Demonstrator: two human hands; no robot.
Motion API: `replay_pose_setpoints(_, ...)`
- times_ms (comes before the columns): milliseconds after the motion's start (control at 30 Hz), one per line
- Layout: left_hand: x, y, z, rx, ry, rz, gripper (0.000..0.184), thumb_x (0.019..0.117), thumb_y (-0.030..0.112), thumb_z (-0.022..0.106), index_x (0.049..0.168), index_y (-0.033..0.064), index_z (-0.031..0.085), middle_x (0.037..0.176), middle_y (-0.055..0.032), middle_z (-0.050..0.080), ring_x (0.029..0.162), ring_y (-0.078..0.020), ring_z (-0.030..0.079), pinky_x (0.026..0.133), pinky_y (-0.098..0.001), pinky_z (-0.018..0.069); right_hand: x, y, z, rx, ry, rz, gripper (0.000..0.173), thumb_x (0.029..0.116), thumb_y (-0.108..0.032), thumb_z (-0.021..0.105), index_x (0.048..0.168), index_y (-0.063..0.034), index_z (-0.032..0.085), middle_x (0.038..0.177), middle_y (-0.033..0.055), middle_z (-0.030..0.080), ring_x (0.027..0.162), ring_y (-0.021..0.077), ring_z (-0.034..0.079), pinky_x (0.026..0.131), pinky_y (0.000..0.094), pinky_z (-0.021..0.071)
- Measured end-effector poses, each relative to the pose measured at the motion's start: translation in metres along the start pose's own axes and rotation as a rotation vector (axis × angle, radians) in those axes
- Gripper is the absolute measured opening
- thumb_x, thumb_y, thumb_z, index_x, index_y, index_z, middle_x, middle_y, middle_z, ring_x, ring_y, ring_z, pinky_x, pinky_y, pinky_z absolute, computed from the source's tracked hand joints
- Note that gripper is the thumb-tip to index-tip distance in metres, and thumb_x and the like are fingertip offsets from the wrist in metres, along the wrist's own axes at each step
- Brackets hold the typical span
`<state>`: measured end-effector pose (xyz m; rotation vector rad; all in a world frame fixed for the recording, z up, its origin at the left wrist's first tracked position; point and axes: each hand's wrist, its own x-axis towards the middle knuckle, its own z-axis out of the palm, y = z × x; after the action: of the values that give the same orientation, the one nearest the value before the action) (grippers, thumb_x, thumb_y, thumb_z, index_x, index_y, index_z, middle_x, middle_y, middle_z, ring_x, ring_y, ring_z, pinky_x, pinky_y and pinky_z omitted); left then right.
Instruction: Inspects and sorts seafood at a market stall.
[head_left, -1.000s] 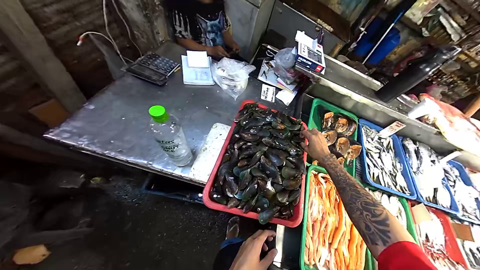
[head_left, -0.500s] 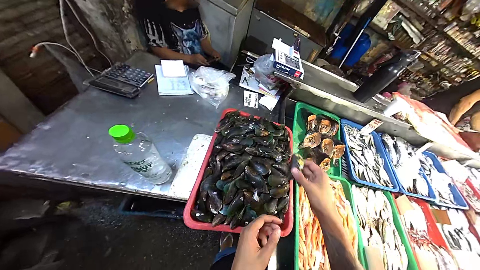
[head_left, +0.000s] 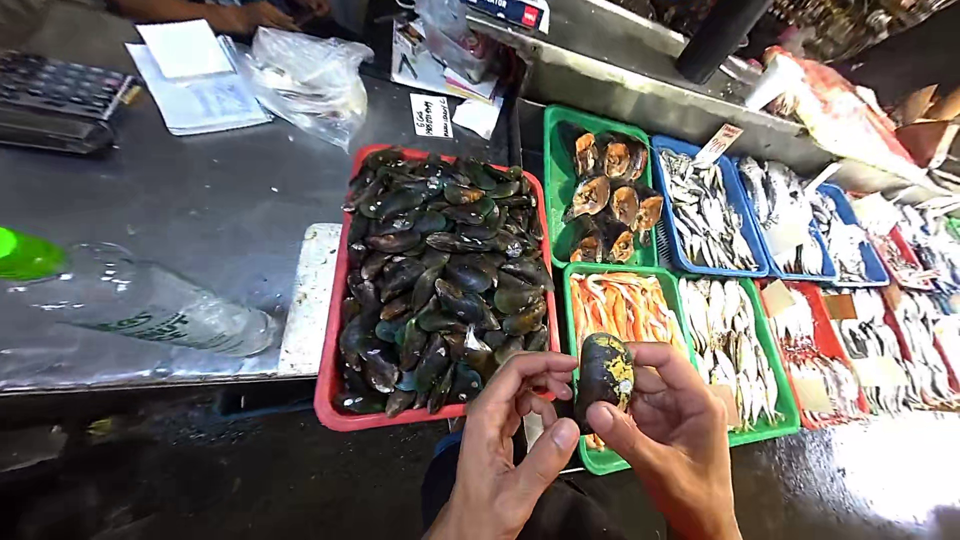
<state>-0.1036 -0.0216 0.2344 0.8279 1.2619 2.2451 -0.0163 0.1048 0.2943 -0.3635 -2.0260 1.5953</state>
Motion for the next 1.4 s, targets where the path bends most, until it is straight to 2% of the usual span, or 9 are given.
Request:
replay_pose_setpoints(133, 0.005, 0.005, 0.005, -0.026, 0.019, 0.007, 0.049, 0.101, 0.044, 0.06, 0.126, 0.0014, 0.061, 0.118, 0.001, 0.064, 0.103, -0.0038, 0.061, 0.082, -0.0189, 0.0524, 0.003, -0.002, -0.001, -0.002, -0.046, -0.036, 0.039, 0.0895, -0.023, 0.078, 0.115, 0.0021, 0.062, 0.098, 0.0081, 0.074, 0.088, 0.0133, 0.073, 0.078, 0.0263, 0.062)
replay_pose_setpoints(267, 0.006, 0.008, 0.008, -0.099, 0.033, -0.008, 0.044, 0.1009, 0.04, 0.061, 0.123, 0.0014, 0.063, 0.115, 0.0015, 0.066, 0.102, -0.0037, 0.062, 0.084, -0.02, 0.053, 0.002, -0.004, 0.0, -0.011, -0.057, -0.046, 0.039, 0.0891, -0.025, 0.078, 0.114, 0.0006, 0.063, 0.095, 0.0053, 0.073, 0.083, 0.0091, 0.07, 0.073, 0.0221, 0.0595)
replay_pose_setpoints(400, 0.007, 0.008, 0.009, -0.174, 0.045, -0.031, 0.035, 0.1002, 0.032, 0.063, 0.119, 0.0026, 0.065, 0.11, 0.0026, 0.067, 0.097, -0.0026, 0.063, 0.081, -0.0189, 0.0535, 0.002, -0.005, -0.001, -0.035, -0.069, -0.053, 0.039, 0.0886, -0.027, 0.079, 0.113, -0.0008, 0.064, 0.094, 0.0031, 0.073, 0.082, 0.0061, 0.068, 0.072, 0.0196, 0.0573)
replay_pose_setpoints(733, 0.008, 0.011, 0.01, -0.228, 0.06, -0.03, 0.024, 0.0967, 0.023, 0.069, 0.113, 0.0049, 0.066, 0.106, 0.0035, 0.067, 0.097, -0.0029, 0.064, 0.082, -0.0191, 0.0542, 0.001, -0.005, -0.001, -0.019, -0.095, -0.073, 0.034, 0.0911, -0.028, 0.077, 0.111, -0.0031, 0.066, 0.096, 0.0014, 0.074, 0.085, 0.0048, 0.069, 0.077, 0.0194, 0.0591)
replay_pose_setpoints(1000, 0.008, 0.012, 0.011, -0.258, 0.075, -0.027, 0.025, 0.0946, 0.022, 0.072, 0.112, 0.0054, 0.065, 0.102, 0.0027, 0.068, 0.091, -0.0031, 0.065, 0.079, -0.0191, 0.0559, 0.001, -0.004, -0.003, -0.004, -0.107, -0.082, 0.032, 0.0939, -0.029, 0.074, 0.11, -0.0031, 0.066, 0.094, 0.001, 0.073, 0.082, 0.0035, 0.068, 0.074, 0.0183, 0.0578)
replay_pose_setpoints(1400, 0.006, 0.013, 0.011, -0.247, 0.082, -0.002, 0.026, 0.094, 0.023, 0.073, 0.113, 0.0063, 0.066, 0.104, 0.0033, 0.069, 0.092, -0.0023, 0.065, 0.08, -0.0187, 0.0557, 0.0, -0.004, -0.003, 0.007, -0.126, -0.109, 0.03, 0.0945, -0.029, 0.073, 0.111, -0.0047, 0.066, 0.096, -0.0001, 0.072, 0.082, 0.0024, 0.067, 0.073, 0.0173, 0.0568)
